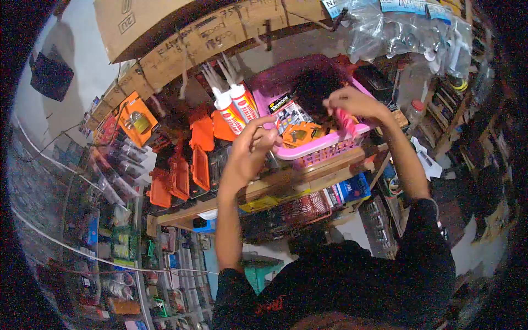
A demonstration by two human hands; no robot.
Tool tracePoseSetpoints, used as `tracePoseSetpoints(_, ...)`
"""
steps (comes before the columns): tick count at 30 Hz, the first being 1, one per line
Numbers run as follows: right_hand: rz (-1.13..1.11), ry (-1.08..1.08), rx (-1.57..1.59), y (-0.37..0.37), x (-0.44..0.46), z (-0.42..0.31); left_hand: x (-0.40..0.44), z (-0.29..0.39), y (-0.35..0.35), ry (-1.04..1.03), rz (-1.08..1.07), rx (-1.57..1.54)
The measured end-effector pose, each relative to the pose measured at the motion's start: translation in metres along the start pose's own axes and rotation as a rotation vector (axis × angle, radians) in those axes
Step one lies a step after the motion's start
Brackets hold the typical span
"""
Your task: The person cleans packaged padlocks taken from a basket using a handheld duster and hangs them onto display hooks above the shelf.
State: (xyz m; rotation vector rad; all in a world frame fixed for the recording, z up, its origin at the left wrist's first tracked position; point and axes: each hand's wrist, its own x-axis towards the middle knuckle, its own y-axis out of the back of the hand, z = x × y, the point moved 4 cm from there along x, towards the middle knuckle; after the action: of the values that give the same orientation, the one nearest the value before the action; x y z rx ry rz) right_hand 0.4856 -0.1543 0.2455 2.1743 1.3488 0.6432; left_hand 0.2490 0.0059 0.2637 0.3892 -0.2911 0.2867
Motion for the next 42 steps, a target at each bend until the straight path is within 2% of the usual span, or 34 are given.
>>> tracePoseSetpoints(2, 0.202, 0.112, 0.211, 0.026, 0.0, 0.02, 0.02, -0.007, -0.006, -0.023, -0.014, 0.034)
tracePoseSetpoints(3, 0.206, 0.039, 0.291, 0.038, -0.003, 0.027, 0.028, -0.012, -0.008, -0.047, -0.023, 0.109)
tracePoseSetpoints(6, 0.286, 0.1, 0.527, 0.037, -0.003, 0.062, 0.057, -0.023, -0.02, -0.073, -0.113, 0.315)
tracePoseSetpoints(8, 0.248, 0.077, 0.488, 0.038, -0.006, 0.056, 0.082, -0.043, -0.033, -0.131, -0.165, 0.519)
tracePoseSetpoints(9, 0.23, 0.063, 0.475, 0.036, -0.009, 0.05, 0.091, -0.056, -0.038, 0.067, -0.314, 0.494)
tracePoseSetpoints(11, 0.186, 0.041, 0.442, 0.033, -0.008, 0.051, 0.113, -0.094, -0.045, 0.052, -0.473, 0.962)
tracePoseSetpoints(12, 0.164, -0.048, 0.415, 0.031, -0.004, 0.065, 0.121, -0.106, -0.05, 0.036, -0.547, 1.197)
tracePoseSetpoints(13, 0.145, 0.008, 0.372, 0.03, -0.004, 0.06, 0.124, -0.105, -0.055, 0.166, -0.595, 1.252)
tracePoseSetpoints(14, 0.129, 0.067, 0.327, 0.028, -0.006, 0.053, 0.126, -0.105, -0.061, 0.21, -0.622, 1.208)
tracePoseSetpoints(16, 0.077, 0.056, 0.242, 0.023, -0.007, 0.055, 0.131, -0.116, -0.068, 0.3, -0.682, 1.122)
tracePoseSetpoints(17, 0.082, 0.07, 0.219, 0.022, -0.011, 0.051, 0.139, -0.14, -0.067, 0.328, -0.72, 1.279)
tracePoseSetpoints(20, 0.091, 0.097, 0.177, 0.021, -0.014, 0.05, 0.145, -0.149, -0.061, 0.451, -0.77, 1.17)
tracePoseSetpoints(24, 0.049, 0.104, 0.19, 0.021, -0.01, 0.055, 0.137, -0.125, -0.066, 0.374, -0.605, 1.246)
tracePoseSetpoints(28, -0.018, 0.146, 0.161, 0.024, -0.011, 0.053, 0.129, -0.103, -0.072, 0.133, -0.279, 1.4)
tracePoseSetpoints(30, -0.013, 0.113, 0.115, 0.021, -0.01, 0.054, 0.134, -0.103, -0.064, 0.13, -0.283, 1.329)
tracePoseSetpoints(32, -0.009, 0.141, 0.081, 0.018, -0.007, 0.058, 0.132, -0.107, -0.055, 0.119, -0.301, 1.121)
tracePoseSetpoints(34, 0.003, 0.16, 0.048, 0.018, -0.006, 0.059, 0.128, -0.103, -0.051, 0.094, -0.329, 0.775)
tracePoseSetpoints(35, 0.011, 0.167, 0.034, 0.02, -0.007, 0.057, 0.124, -0.1, -0.052, 0.058, -0.323, 0.82)
tracePoseSetpoints(39, 0.01, 0.17, 0.054, 0.021, -0.013, 0.051, 0.12, -0.09, -0.049, -0.05, -0.377, 0.672)
tracePoseSetpoints(42, -0.001, 0.133, -0.015, 0.018, -0.013, 0.052, 0.118, -0.057, -0.052, 0.027, -0.334, 0.725)
